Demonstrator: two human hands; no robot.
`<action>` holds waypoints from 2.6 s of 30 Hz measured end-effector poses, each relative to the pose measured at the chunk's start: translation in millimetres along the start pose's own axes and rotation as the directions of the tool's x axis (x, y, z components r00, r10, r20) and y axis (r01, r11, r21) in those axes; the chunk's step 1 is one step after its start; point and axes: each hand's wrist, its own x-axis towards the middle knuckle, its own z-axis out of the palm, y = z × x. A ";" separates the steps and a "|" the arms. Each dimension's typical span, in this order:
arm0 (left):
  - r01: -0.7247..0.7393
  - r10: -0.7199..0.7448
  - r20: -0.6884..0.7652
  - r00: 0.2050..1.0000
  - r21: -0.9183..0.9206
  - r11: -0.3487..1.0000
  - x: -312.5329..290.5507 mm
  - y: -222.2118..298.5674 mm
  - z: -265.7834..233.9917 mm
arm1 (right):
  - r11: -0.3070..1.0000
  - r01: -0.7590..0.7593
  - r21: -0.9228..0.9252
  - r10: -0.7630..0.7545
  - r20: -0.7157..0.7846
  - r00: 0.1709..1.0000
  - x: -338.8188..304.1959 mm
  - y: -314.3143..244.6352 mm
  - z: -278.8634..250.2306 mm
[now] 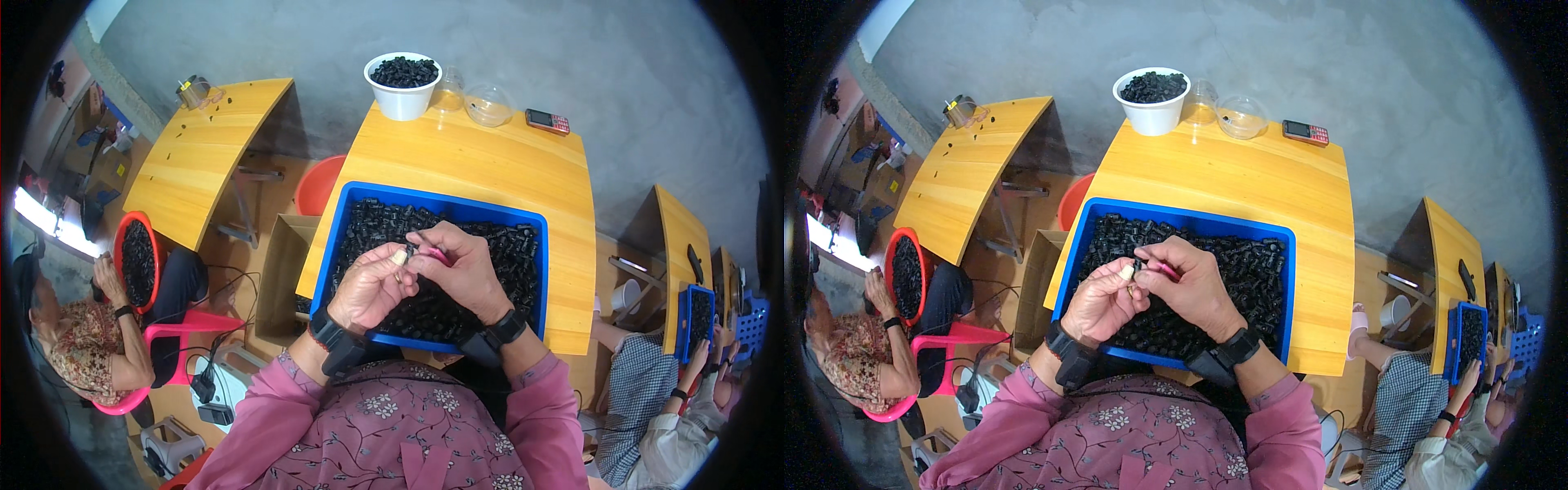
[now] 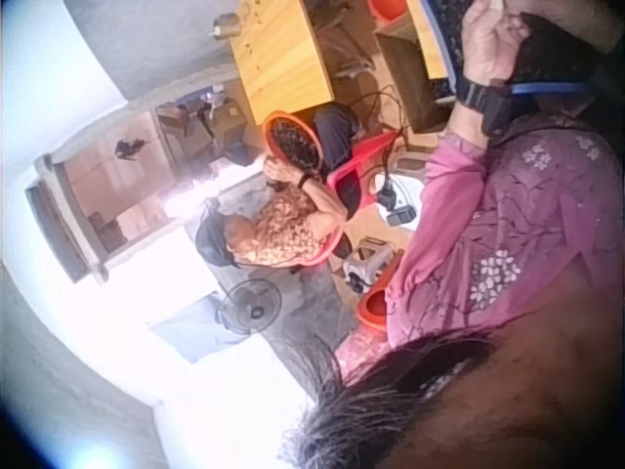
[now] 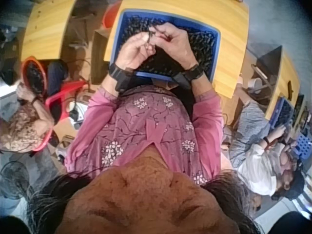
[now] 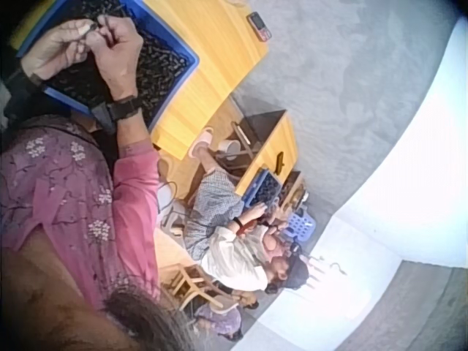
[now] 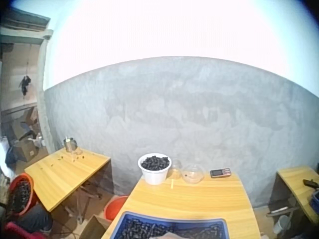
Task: Assembling small black plastic components by hand at a workstation.
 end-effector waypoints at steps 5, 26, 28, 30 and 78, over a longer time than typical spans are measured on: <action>0.027 -0.027 -0.011 1.000 -0.003 1.000 -3.2 1.5 0.5 | 0.995 0.082 -0.052 -0.080 0.037 0.996 1.2 -4.7 -1.4; -0.011 0.012 0.003 1.000 -0.143 0.990 -1.2 1.8 -4.7 | 0.942 0.256 -0.217 -0.241 0.096 0.966 -3.6 0.8 0.9; -0.034 0.031 -0.022 0.999 -0.153 0.988 -1.6 1.1 -4.3 | 0.936 0.267 -0.230 -0.250 0.102 0.963 -3.9 0.3 3.0; -0.041 0.036 -0.036 0.999 -0.140 0.989 -1.1 0.6 -5.5 | 0.930 0.278 -0.243 -0.259 0.107 0.960 -3.8 0.5 4.1; -0.070 0.074 0.037 0.997 -0.093 0.993 1.8 0.0 -9.4 | 0.928 0.261 -0.267 -0.234 0.131 0.963 -0.9 11.5 -3.1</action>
